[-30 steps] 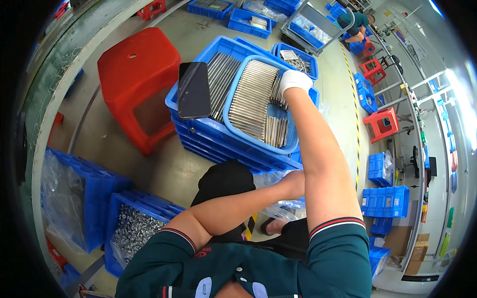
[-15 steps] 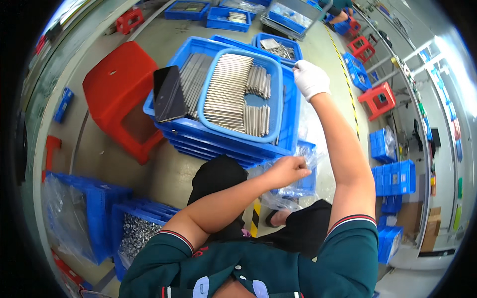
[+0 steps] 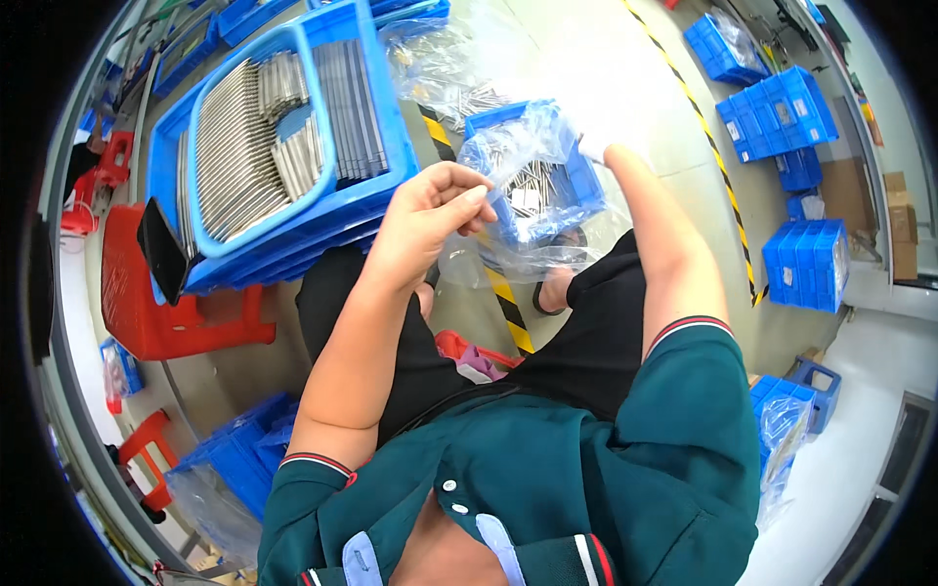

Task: The person sits on the floor in a factory setting and sorts small metal rods. They pick up handfuls of rods from a plastic bag, inspect them, and place them into a blue plastic crate. The person repeats this process throughout the video.

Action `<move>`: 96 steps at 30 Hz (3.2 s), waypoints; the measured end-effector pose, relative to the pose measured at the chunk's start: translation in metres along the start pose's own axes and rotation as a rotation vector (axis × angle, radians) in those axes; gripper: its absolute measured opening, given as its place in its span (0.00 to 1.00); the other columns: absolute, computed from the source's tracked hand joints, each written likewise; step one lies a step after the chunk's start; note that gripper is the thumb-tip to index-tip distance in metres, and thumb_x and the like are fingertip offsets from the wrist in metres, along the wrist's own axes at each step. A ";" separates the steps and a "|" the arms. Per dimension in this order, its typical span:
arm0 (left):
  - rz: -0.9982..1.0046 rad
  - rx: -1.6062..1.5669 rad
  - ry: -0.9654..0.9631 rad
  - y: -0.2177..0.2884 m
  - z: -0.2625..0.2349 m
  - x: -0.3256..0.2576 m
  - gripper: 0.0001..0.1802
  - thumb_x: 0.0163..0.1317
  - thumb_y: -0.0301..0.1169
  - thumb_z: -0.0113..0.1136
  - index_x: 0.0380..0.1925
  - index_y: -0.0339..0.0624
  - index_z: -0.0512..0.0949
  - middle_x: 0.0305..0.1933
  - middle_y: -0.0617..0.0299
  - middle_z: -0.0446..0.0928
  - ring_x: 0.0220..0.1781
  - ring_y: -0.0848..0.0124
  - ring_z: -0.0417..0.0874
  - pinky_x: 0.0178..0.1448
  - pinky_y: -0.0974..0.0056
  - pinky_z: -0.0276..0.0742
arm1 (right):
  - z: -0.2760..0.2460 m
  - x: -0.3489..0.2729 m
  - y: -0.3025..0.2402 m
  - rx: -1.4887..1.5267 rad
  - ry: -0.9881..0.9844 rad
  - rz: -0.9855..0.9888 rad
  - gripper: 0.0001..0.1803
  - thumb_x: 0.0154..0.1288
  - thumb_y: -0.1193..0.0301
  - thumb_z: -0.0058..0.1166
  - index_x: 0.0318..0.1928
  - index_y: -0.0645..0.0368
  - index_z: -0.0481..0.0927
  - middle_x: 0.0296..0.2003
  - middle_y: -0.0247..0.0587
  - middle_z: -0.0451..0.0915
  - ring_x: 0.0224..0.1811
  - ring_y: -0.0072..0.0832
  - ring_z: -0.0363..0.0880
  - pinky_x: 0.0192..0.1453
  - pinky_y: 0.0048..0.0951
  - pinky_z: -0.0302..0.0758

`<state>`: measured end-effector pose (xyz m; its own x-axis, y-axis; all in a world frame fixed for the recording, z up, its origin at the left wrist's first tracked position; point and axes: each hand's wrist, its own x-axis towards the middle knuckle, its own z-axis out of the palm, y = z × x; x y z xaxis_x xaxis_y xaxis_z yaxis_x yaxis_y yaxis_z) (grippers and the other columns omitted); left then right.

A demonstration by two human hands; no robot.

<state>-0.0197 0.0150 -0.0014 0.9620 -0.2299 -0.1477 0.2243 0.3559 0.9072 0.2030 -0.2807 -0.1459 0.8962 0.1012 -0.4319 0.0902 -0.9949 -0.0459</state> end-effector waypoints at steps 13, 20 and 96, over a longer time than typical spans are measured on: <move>-0.189 0.022 0.183 -0.012 0.022 0.031 0.10 0.63 0.29 0.57 0.41 0.35 0.76 0.31 0.59 0.79 0.31 0.77 0.75 0.39 0.73 0.70 | 0.171 0.061 0.036 0.101 -0.325 0.020 0.21 0.55 0.62 0.47 0.46 0.60 0.81 0.49 0.53 0.77 0.54 0.47 0.75 0.56 0.39 0.72; -0.281 0.061 0.185 -0.018 0.023 0.042 0.11 0.63 0.29 0.57 0.41 0.32 0.75 0.31 0.56 0.78 0.33 0.74 0.77 0.40 0.72 0.71 | 0.197 0.052 -0.001 0.334 -0.420 -0.018 0.23 0.59 0.55 0.46 0.49 0.54 0.80 0.51 0.50 0.77 0.55 0.44 0.75 0.57 0.37 0.71; -0.267 0.092 0.120 -0.011 0.018 0.028 0.12 0.64 0.29 0.56 0.42 0.32 0.74 0.34 0.59 0.79 0.35 0.78 0.77 0.38 0.74 0.71 | 0.258 0.112 0.018 0.549 -0.069 0.501 0.19 0.58 0.62 0.47 0.40 0.63 0.82 0.44 0.59 0.78 0.51 0.50 0.77 0.52 0.40 0.74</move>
<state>0.0016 -0.0112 -0.0083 0.8838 -0.1933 -0.4261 0.4617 0.2121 0.8613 0.1925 -0.2866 -0.4273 0.7423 -0.3460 -0.5738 -0.5676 -0.7797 -0.2642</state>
